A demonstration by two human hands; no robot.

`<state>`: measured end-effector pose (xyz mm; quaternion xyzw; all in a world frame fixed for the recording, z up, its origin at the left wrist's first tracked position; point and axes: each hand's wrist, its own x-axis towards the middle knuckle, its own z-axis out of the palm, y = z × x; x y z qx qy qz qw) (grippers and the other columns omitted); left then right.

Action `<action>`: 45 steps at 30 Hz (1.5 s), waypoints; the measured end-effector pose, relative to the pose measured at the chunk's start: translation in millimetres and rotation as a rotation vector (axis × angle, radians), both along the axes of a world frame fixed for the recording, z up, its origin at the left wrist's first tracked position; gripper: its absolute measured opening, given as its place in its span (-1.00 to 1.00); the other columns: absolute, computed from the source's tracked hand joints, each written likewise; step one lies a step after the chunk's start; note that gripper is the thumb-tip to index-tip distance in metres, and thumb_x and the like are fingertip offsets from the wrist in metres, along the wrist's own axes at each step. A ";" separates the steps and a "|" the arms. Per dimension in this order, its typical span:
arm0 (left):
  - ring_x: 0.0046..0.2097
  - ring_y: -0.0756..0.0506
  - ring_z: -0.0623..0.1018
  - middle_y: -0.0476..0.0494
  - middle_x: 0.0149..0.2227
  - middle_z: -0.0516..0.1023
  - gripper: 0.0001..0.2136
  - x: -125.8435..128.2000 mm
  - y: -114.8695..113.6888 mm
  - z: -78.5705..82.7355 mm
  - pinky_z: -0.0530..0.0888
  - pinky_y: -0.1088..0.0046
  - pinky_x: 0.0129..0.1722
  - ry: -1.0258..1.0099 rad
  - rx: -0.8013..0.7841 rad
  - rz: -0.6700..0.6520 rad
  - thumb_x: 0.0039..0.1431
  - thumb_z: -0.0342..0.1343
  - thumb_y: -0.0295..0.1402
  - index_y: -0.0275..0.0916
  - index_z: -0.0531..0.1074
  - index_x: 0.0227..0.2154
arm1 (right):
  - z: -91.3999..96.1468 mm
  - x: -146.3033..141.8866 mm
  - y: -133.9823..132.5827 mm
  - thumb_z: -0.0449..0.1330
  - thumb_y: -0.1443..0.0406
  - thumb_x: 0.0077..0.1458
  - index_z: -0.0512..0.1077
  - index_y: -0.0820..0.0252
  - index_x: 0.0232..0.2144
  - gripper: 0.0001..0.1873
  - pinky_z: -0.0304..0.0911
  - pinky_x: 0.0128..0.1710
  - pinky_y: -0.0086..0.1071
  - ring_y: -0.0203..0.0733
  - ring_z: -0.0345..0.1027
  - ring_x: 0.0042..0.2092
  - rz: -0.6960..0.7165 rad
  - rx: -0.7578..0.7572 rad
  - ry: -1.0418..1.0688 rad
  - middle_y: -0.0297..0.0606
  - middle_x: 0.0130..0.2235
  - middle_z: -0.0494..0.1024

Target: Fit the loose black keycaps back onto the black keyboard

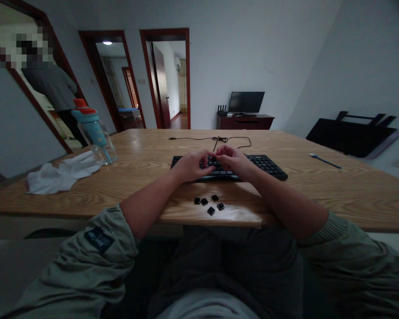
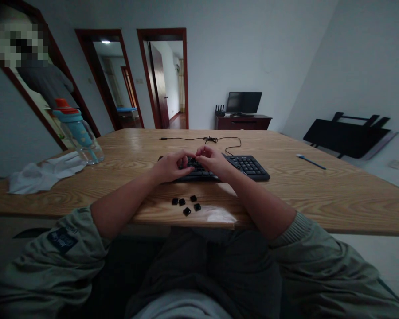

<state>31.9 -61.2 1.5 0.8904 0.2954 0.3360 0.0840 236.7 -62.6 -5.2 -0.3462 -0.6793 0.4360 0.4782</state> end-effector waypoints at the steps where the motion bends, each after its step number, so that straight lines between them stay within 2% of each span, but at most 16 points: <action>1: -0.42 0.02 0.40 0.05 -0.43 0.43 -0.65 -0.5 2.0 -1.0 0.29 0.48 -0.38 -0.005 0.012 0.021 0.14 0.19 -0.28 -0.19 0.47 0.00 | -0.4 -1.1 -0.4 0.31 0.15 -0.09 0.27 0.14 -0.33 -0.66 -0.06 -0.58 -0.48 -0.42 0.00 -0.56 0.012 -0.006 0.013 -0.52 -0.52 0.21; 6: -0.42 0.02 0.39 0.05 -0.46 0.41 -0.74 -4.2 8.6 -2.9 0.28 0.49 -0.39 -0.029 0.024 0.030 0.15 0.17 -0.33 -0.20 0.52 -0.09 | -3.8 -3.4 -0.9 0.33 0.18 -0.07 0.33 0.16 -0.32 -0.68 -0.06 -0.58 -0.48 -0.42 0.04 -0.55 0.020 0.003 0.025 -0.50 -0.50 0.27; 9: -0.43 0.02 0.39 0.05 -0.46 0.42 -0.77 -4.6 8.2 -2.4 0.27 0.49 -0.40 -0.029 0.020 0.053 0.13 0.20 -0.29 -0.21 0.52 -0.16 | -5.7 -2.5 0.4 0.33 0.16 -0.02 0.37 0.17 -0.32 -0.71 -0.04 -0.57 -0.47 -0.42 0.06 -0.54 0.029 0.019 0.011 -0.47 -0.49 0.30; 12: -0.44 0.01 0.37 0.04 -0.47 0.42 -0.78 -4.2 7.2 -1.7 0.24 0.48 -0.41 -0.034 0.028 0.125 0.12 0.22 -0.22 -0.22 0.51 -0.23 | -7.0 -2.3 2.1 0.34 0.15 -0.01 0.41 0.18 -0.31 -0.71 0.05 -0.52 -0.47 -0.40 0.13 -0.50 0.033 0.056 -0.015 -0.43 -0.45 0.37; 16: -0.44 0.00 0.37 0.04 -0.49 0.41 -0.78 -4.0 8.4 -2.0 0.23 0.47 -0.41 -0.027 0.036 0.172 0.11 0.23 -0.18 -0.22 0.51 -0.29 | -8.9 -2.6 5.9 0.35 0.16 -0.05 0.45 0.20 -0.35 -0.73 0.22 -0.35 -0.41 -0.31 0.30 -0.36 0.010 0.133 -0.055 -0.35 -0.38 0.46; 23: -0.40 -0.01 0.40 0.02 -0.43 0.45 -0.72 -5.3 11.4 -2.4 0.27 0.48 -0.37 -0.024 0.083 0.106 0.12 0.23 -0.26 -0.19 0.53 -0.10 | -16.1 1.5 16.8 0.31 0.16 0.01 0.52 0.20 -0.34 -0.77 0.27 -0.23 -0.36 -0.26 0.37 -0.28 -0.049 0.205 -0.085 -0.30 -0.32 0.53; 29: -0.36 -0.02 0.41 -0.02 -0.40 0.49 -0.77 -5.3 13.1 -2.4 0.29 0.46 -0.33 -0.018 0.106 0.090 0.13 0.21 -0.30 -0.22 0.57 -0.15 | -16.1 1.4 17.9 0.33 0.15 0.02 0.51 0.19 -0.33 -0.76 0.29 -0.21 -0.34 -0.23 0.39 -0.27 -0.070 0.266 -0.094 -0.27 -0.31 0.55; 32: -0.37 -0.02 0.41 -0.03 -0.40 0.50 -0.77 -4.5 15.0 -3.1 0.29 0.46 -0.35 -0.052 0.055 0.104 0.13 0.22 -0.29 -0.24 0.58 -0.17 | -11.8 1.6 12.2 0.29 0.17 0.05 0.52 0.20 -0.32 -0.79 0.27 -0.28 -0.36 -0.25 0.36 -0.32 -0.112 0.372 -0.178 -0.26 -0.33 0.54; 36: -0.40 -0.01 0.39 -0.05 -0.41 0.53 -0.72 -3.3 17.0 -4.0 0.28 0.46 -0.39 -0.142 -0.077 0.068 0.15 0.21 -0.20 -0.27 0.60 -0.16 | -7.3 3.3 4.5 0.24 0.21 0.08 0.56 0.23 -0.20 -0.74 0.17 -0.42 -0.40 -0.30 0.26 -0.43 -0.156 0.499 -0.339 -0.27 -0.38 0.52; 41: -0.41 -0.01 0.39 -0.06 -0.41 0.55 -0.66 -2.2 21.0 -6.7 0.29 0.47 -0.41 -0.215 -0.242 0.015 0.12 0.23 -0.14 -0.27 0.61 -0.15 | -6.1 2.9 1.3 0.22 0.27 0.06 0.57 0.24 -0.17 -0.73 0.15 -0.42 -0.41 -0.31 0.25 -0.44 -0.225 0.598 -0.438 -0.28 -0.41 0.50; 45: -0.40 -0.01 0.42 -0.05 -0.42 0.56 -0.67 -0.9 22.1 -8.2 0.32 0.46 -0.40 -0.262 -0.294 -0.017 0.09 0.25 -0.16 -0.28 0.61 -0.17 | -7.0 -0.6 0.2 0.23 0.32 0.01 0.55 0.23 -0.16 -0.70 0.16 -0.40 -0.41 -0.32 0.26 -0.43 -0.283 0.658 -0.474 -0.27 -0.36 0.52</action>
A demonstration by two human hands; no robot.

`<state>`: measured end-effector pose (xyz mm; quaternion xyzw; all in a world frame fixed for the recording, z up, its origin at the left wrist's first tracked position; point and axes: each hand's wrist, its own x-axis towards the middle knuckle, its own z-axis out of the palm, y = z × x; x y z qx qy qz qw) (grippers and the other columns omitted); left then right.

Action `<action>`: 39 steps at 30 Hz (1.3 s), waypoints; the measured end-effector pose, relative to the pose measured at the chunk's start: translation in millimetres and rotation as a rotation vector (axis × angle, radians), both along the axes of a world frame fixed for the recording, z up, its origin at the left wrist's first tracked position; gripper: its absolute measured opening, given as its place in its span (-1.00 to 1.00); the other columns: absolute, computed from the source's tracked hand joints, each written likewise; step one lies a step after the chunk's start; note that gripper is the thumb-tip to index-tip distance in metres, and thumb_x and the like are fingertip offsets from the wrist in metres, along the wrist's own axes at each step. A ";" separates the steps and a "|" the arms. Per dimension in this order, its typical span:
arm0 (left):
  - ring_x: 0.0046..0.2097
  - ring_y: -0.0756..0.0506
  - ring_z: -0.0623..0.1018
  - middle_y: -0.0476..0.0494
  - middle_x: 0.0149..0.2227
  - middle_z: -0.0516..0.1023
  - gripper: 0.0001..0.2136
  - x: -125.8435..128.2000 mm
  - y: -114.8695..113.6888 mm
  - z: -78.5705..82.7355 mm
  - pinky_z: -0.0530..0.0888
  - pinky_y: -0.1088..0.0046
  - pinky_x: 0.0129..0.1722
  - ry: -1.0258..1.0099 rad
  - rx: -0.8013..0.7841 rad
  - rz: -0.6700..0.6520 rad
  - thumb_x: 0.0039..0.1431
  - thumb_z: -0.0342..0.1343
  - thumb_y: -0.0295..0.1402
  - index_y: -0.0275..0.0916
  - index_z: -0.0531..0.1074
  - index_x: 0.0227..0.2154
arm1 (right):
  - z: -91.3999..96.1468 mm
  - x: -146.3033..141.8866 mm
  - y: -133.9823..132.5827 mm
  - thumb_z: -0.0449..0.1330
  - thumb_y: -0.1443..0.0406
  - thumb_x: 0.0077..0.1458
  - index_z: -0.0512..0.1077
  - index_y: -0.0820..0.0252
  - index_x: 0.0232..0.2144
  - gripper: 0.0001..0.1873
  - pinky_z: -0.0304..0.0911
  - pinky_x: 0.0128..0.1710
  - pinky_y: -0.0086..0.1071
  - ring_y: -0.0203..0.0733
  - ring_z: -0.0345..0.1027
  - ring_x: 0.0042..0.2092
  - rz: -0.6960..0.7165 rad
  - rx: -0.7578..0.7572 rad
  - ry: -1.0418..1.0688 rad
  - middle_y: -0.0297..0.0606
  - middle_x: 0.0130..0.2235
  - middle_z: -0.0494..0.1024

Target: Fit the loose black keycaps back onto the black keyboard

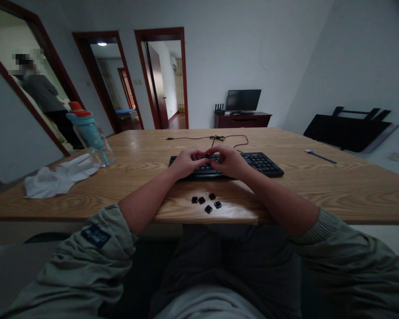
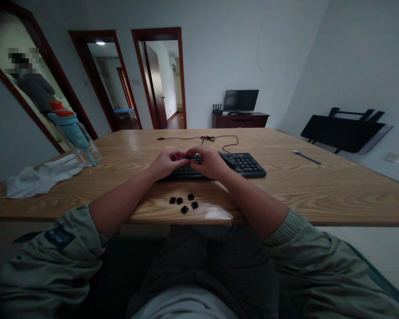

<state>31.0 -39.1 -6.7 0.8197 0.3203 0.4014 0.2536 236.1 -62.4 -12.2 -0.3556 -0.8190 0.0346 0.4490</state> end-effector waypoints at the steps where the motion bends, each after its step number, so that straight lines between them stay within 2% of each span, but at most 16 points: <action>1: -0.41 -0.01 0.42 -0.05 -0.43 0.55 -0.67 0.3 -0.1 -0.3 0.32 0.46 -0.40 -0.008 -0.006 -0.005 0.09 0.26 -0.17 -0.28 0.61 -0.17 | -0.5 -0.8 -0.2 0.23 0.32 0.00 0.54 0.23 -0.16 -0.69 0.16 -0.40 -0.41 -0.32 0.26 -0.43 -0.013 0.010 -0.004 -0.27 -0.35 0.52; 10: -0.39 -0.01 0.40 -0.04 -0.41 0.53 -0.61 2.3 -2.5 0.7 0.31 0.47 -0.39 -0.087 -0.084 0.006 0.05 0.28 -0.12 -0.28 0.59 -0.14 | -1.3 -3.5 -2.6 0.22 0.30 0.01 0.52 0.18 -0.16 -0.70 0.18 -0.34 -0.38 -0.23 0.30 -0.39 -0.103 0.043 -0.039 -0.31 -0.43 0.47; 15: -0.48 0.05 0.31 0.03 -0.50 0.41 -0.64 3.5 -4.1 3.0 0.24 0.51 -0.49 -0.204 -0.283 0.002 0.10 0.18 -0.10 -0.31 0.55 -0.22 | -2.3 -3.1 -1.5 0.21 0.30 0.02 0.52 0.19 -0.17 -0.72 0.18 -0.32 -0.37 -0.24 0.29 -0.41 -0.123 0.127 -0.025 -0.30 -0.41 0.46; 21: -0.52 0.08 0.25 0.09 -0.54 0.31 -0.69 1.5 -5.7 2.6 0.20 0.54 -0.54 -0.230 -0.392 -0.068 0.00 0.24 -0.14 -0.30 0.49 -0.31 | -4.7 -3.4 -1.7 0.20 0.31 0.04 0.51 0.16 -0.17 -0.75 0.20 -0.30 -0.38 -0.23 0.31 -0.39 -0.089 0.135 -0.057 -0.29 -0.39 0.49; 26: -0.57 0.10 0.22 0.12 -0.57 0.26 -0.73 0.7 -5.9 -0.6 0.14 0.58 -0.59 -0.297 -0.546 -0.147 -0.02 0.24 -0.20 -0.27 0.42 -0.33 | 0.5 -9.1 -9.0 0.18 0.35 0.07 0.52 0.13 -0.18 -0.76 0.24 -0.24 -0.36 -0.23 0.36 -0.34 -0.040 0.177 -0.087 -0.23 -0.27 0.55; 30: -0.58 0.11 0.21 0.12 -0.57 0.26 -0.77 0.9 -6.5 -1.2 0.12 0.60 -0.60 -0.296 -0.555 -0.154 -0.03 0.22 -0.25 -0.26 0.39 -0.35 | 2.2 -11.2 -13.1 0.18 0.35 0.09 0.51 0.12 -0.18 -0.77 0.26 -0.23 -0.36 -0.21 0.40 -0.30 -0.006 0.205 -0.103 -0.21 -0.19 0.57; 39: -0.58 0.10 0.22 0.11 -0.57 0.26 -0.78 0.1 -6.5 -0.6 0.12 0.61 -0.60 -0.302 -0.569 -0.171 -0.05 0.20 -0.25 -0.25 0.37 -0.38 | 3.0 -11.7 -14.6 0.17 0.34 0.09 0.51 0.11 -0.18 -0.78 0.26 -0.22 -0.36 -0.19 0.42 -0.27 -0.015 0.202 -0.119 -0.22 -0.21 0.58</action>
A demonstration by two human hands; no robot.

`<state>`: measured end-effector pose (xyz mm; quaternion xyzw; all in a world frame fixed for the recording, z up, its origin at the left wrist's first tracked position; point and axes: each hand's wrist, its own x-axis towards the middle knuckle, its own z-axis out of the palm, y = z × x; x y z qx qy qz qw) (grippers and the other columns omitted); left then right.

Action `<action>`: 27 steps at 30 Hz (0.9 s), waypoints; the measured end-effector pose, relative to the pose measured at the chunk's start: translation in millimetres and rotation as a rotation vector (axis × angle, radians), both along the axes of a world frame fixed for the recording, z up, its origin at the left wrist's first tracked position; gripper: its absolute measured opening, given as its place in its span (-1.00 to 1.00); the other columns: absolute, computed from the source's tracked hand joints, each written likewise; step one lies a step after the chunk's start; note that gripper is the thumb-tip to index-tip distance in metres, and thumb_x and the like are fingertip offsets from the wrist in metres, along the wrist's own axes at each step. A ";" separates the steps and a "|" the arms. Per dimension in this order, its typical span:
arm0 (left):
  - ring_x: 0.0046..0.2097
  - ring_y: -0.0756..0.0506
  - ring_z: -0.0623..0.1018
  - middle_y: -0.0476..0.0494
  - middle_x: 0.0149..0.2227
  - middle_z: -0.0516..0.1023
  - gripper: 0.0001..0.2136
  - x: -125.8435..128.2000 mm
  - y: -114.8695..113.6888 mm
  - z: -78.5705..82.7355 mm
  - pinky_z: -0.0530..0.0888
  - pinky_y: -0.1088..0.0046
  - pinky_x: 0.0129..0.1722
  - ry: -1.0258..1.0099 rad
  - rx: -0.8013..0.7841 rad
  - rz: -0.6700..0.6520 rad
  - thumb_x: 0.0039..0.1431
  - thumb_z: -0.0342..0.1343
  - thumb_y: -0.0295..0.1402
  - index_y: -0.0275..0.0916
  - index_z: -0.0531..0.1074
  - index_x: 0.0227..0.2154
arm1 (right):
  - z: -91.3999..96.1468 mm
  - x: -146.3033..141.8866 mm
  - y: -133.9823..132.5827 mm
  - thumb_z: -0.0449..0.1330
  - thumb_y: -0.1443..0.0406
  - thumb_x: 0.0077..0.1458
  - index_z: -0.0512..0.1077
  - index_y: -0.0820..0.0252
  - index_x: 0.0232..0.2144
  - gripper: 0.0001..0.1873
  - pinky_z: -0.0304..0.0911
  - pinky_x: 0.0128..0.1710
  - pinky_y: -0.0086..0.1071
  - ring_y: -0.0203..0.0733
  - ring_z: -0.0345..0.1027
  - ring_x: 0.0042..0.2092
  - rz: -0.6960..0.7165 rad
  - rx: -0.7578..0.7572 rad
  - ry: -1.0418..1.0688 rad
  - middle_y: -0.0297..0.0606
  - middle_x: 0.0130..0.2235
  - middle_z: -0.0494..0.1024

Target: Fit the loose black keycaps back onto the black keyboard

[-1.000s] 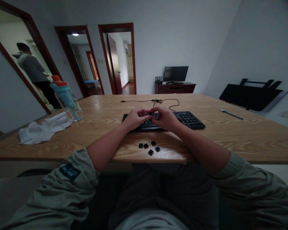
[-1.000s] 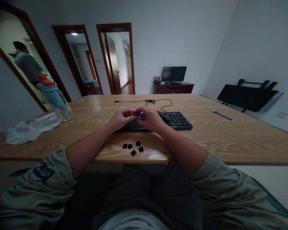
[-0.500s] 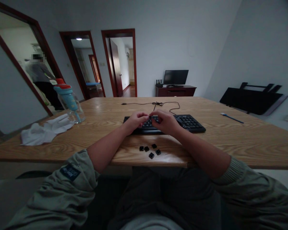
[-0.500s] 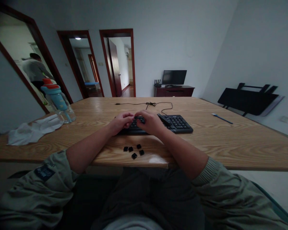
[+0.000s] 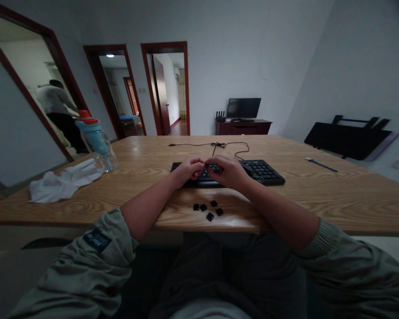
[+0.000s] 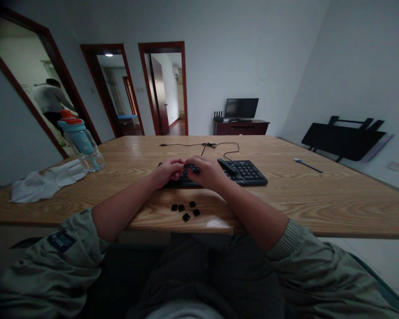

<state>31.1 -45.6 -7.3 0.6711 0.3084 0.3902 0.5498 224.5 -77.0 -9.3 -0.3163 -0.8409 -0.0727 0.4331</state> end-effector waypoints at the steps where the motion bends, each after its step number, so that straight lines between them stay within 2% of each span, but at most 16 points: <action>1: -0.58 0.10 0.22 0.11 -0.57 0.26 -0.79 0.1 -0.4 0.4 0.12 0.61 -0.60 -0.001 -0.007 -0.005 -0.05 0.20 -0.26 -0.25 0.36 -0.38 | 0.0 -0.2 -0.2 0.17 0.34 0.10 0.51 0.11 -0.18 -0.78 0.26 -0.23 -0.37 -0.20 0.41 -0.28 0.005 0.005 0.000 -0.22 -0.21 0.58; 6: -0.59 0.10 0.21 0.11 -0.60 0.24 -0.85 1.6 -1.1 0.2 0.10 0.60 -0.61 0.040 -0.003 -0.012 -0.08 0.13 -0.32 -0.23 0.31 -0.44 | -1.5 -2.3 -2.1 0.16 0.30 0.12 0.51 0.12 -0.16 -0.78 0.25 -0.28 -0.38 -0.23 0.39 -0.34 0.011 -0.011 -0.002 -0.21 -0.21 0.59; 12: -0.58 0.08 0.21 0.09 -0.58 0.25 -0.86 1.1 4.4 -0.7 0.10 0.56 -0.60 0.069 -0.005 -0.016 -0.08 0.10 -0.32 -0.22 0.32 -0.43 | -2.3 -2.0 1.1 0.19 0.28 0.07 0.52 0.14 -0.22 -0.80 0.21 -0.33 -0.38 -0.26 0.32 -0.40 -0.026 -0.042 0.034 -0.25 -0.31 0.56; 16: -0.55 0.05 0.26 0.01 -0.49 0.33 -0.80 -6.8 8.3 7.6 0.11 0.52 -0.61 0.022 0.026 0.125 -0.08 0.04 -0.30 -0.23 0.41 -0.36 | -2.5 9.2 15.1 0.22 0.27 0.03 0.54 0.16 -0.25 -0.79 0.18 -0.36 -0.38 -0.26 0.30 -0.43 -0.084 -0.135 0.064 -0.30 -0.41 0.52; 20: -0.55 0.05 0.26 -0.01 -0.47 0.33 -0.82 -15.4 9.9 16.3 0.10 0.51 -0.62 -0.041 0.068 0.274 -0.07 0.03 -0.31 -0.23 0.41 -0.37 | -6.8 23.3 33.3 0.25 0.29 -0.01 0.58 0.16 -0.28 -0.80 0.19 -0.34 -0.37 -0.23 0.33 -0.41 -0.086 -0.260 -0.038 -0.31 -0.42 0.53; 27: -0.56 0.05 0.26 0.00 -0.52 0.33 -0.89 -16.2 8.8 18.7 0.12 0.52 -0.62 -0.019 0.115 0.323 -0.02 0.05 -0.35 -0.23 0.40 -0.41 | -17.0 36.4 49.1 0.25 0.35 -0.02 0.62 0.07 -0.26 -0.77 0.26 -0.27 -0.35 -0.19 0.42 -0.35 -0.071 -0.363 -0.162 -0.31 -0.33 0.62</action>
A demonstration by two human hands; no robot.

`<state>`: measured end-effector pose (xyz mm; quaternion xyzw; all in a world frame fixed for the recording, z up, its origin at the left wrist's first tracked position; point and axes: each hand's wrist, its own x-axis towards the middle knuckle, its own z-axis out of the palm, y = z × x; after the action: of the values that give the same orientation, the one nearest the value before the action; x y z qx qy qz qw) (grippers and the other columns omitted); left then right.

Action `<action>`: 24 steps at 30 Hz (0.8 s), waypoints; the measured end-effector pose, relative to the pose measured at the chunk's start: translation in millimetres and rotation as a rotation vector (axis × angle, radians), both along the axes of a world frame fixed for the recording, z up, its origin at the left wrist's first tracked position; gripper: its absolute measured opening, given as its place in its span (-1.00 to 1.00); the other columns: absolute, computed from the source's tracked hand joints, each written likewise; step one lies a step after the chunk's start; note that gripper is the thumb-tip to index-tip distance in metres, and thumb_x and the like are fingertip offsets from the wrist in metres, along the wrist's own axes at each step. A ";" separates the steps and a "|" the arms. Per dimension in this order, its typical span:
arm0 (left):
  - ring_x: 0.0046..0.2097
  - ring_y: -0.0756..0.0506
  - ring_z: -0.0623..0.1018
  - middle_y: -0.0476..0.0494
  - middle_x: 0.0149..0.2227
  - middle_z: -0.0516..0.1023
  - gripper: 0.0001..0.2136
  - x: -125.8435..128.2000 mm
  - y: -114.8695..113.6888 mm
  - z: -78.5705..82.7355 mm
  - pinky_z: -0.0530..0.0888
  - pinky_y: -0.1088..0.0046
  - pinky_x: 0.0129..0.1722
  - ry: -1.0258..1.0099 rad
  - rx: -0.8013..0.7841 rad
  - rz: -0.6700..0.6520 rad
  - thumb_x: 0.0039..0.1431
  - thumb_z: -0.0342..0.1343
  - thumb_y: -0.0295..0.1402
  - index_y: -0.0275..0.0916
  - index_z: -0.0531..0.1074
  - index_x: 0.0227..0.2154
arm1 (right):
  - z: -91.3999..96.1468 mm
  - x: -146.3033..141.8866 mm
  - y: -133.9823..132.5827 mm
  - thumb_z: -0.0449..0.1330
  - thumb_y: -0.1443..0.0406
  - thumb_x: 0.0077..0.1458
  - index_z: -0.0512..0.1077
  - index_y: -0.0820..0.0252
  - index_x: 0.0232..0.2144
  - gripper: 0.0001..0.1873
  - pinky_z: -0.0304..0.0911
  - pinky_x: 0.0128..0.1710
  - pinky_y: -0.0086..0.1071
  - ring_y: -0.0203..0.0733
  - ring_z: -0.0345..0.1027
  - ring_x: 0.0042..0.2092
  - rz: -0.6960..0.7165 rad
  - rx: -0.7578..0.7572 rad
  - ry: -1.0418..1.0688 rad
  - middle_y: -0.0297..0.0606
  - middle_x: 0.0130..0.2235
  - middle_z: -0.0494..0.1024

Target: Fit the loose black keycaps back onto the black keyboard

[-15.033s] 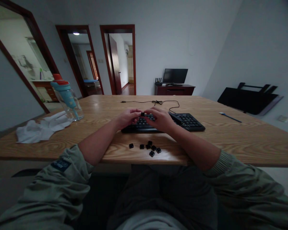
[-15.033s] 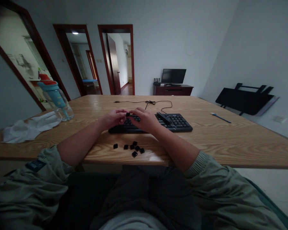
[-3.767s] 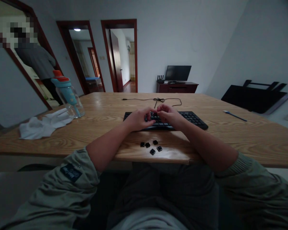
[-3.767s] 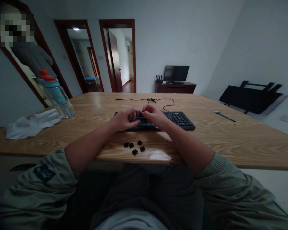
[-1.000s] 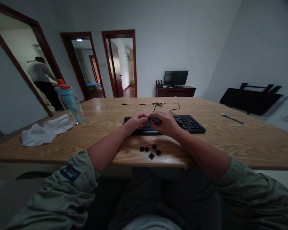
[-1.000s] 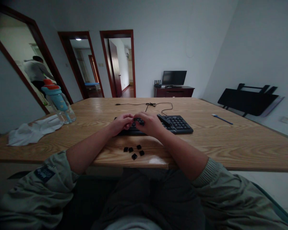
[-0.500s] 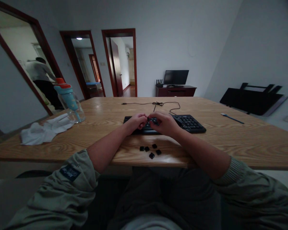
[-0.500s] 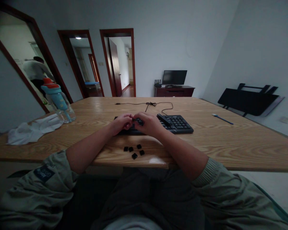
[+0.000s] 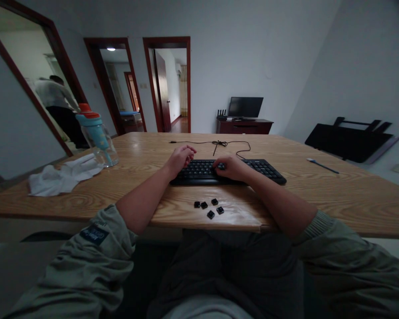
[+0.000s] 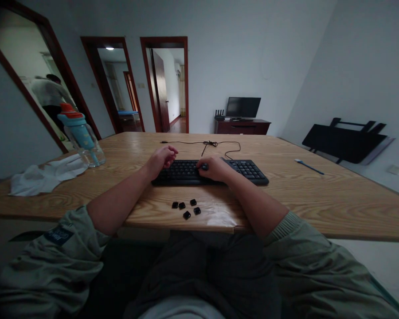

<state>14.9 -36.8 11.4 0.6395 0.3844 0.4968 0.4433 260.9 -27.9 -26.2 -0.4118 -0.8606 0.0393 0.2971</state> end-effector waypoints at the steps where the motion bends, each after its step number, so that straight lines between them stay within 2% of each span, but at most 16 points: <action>1: -0.56 0.05 0.26 0.00 -0.52 0.34 -0.90 0.4 -0.4 0.0 0.12 0.52 -0.62 0.002 0.004 0.000 -0.02 0.05 -0.35 -0.23 0.40 -0.41 | -0.6 0.2 0.1 0.25 0.35 -0.01 0.62 0.06 -0.26 -0.76 0.26 -0.28 -0.35 -0.18 0.43 -0.35 0.002 -0.010 -0.016 -0.31 -0.32 0.62; 13: -0.55 0.07 0.25 0.02 -0.51 0.33 -0.89 0.8 0.2 -0.9 0.13 0.55 -0.60 0.045 0.043 -0.018 -0.03 0.05 -0.38 -0.26 0.39 -0.40 | 9.8 -5.3 -5.8 0.21 0.31 0.09 0.62 0.12 -0.17 -0.75 0.32 -0.14 -0.38 -0.16 0.49 -0.22 -0.030 -0.043 -0.222 -0.27 -0.20 0.65; 24: -0.55 0.07 0.24 0.03 -0.52 0.33 -0.92 1.1 0.2 -1.4 0.13 0.54 -0.59 0.057 0.064 -0.043 0.01 0.04 -0.40 -0.27 0.39 -0.41 | 9.3 -4.4 -3.3 0.21 0.31 0.11 0.63 0.14 -0.22 -0.78 0.33 -0.09 -0.39 -0.16 0.50 -0.18 0.007 -0.010 -0.228 -0.24 -0.19 0.65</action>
<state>16.0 -36.7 10.0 0.6754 0.3671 0.4807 0.4218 256.5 -31.2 -16.9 -0.4120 -0.8901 -0.0026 0.1949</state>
